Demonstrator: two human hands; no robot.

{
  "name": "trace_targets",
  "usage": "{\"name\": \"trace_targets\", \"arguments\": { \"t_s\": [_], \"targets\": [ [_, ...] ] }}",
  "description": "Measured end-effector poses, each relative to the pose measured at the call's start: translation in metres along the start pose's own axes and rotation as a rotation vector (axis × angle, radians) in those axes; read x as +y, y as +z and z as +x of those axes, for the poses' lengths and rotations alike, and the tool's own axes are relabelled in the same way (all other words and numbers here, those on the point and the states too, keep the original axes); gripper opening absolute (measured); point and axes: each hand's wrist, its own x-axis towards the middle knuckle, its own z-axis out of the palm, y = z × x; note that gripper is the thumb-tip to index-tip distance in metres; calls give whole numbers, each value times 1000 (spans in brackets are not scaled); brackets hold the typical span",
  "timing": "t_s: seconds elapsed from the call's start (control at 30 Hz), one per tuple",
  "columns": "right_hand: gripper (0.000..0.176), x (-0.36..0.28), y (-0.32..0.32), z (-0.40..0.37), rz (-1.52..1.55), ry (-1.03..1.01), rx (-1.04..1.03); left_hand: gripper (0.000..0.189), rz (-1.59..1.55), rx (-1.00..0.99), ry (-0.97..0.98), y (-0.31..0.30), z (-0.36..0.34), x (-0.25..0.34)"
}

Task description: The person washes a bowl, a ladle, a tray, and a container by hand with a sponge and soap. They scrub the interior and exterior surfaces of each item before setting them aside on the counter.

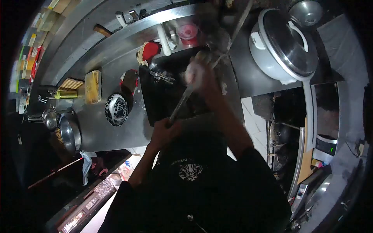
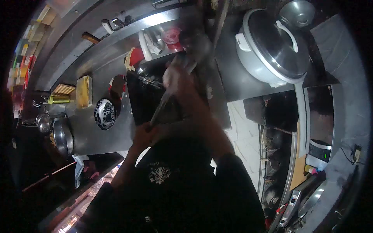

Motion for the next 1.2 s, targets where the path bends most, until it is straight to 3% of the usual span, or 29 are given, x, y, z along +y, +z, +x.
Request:
{"name": "trace_targets", "arguments": {
  "t_s": [0.07,0.13,0.23,0.3,0.43,0.5,0.6,0.7,0.77,0.83,0.9,0.93,1.0,1.07,1.1,1.13,1.2],
  "targets": [
    [18,58,-7,-2,66,94,-110,33,70,2,259,-6,8,-6],
    [22,99,-8,-14,202,208,-370,31,-90,-26,221,-9,15,-17],
    [28,101,30,-44,-259,183,1,27,-680,7,28,9,25,-42],
    [33,103,36,-43,-228,335,115,25,-796,67,25,19,27,-58],
    [37,63,64,-43,-465,413,142,23,-141,72,422,-4,29,-49],
    [24,61,51,-14,-1250,-80,-5,24,70,15,518,-19,27,-33],
    [13,58,5,54,-1021,-408,11,31,160,-47,387,-29,17,-41],
    [9,14,39,50,-292,-129,194,36,245,-51,210,-18,8,-94],
    [8,-6,53,47,-98,-166,179,34,234,-1,190,-7,-2,-126],
    [10,12,63,34,-118,-156,224,33,216,-50,107,-4,-11,-135],
    [11,32,75,21,-138,-130,251,33,145,-6,199,-1,-12,-132],
    [12,41,85,15,-143,-110,256,34,89,87,346,0,-10,-117],
    [13,52,103,3,-213,-99,219,33,-111,215,447,13,9,-105],
    [15,58,121,-1,-344,-134,111,28,-376,227,270,5,34,-73],
    [32,53,118,-5,-525,-207,-64,24,-497,199,135,-26,30,-26],
    [36,48,120,-6,-330,-165,-46,21,-616,168,7,-46,28,-1],
    [45,32,123,-11,53,-81,2,17,-362,268,133,-53,31,-19]
  ]
}}
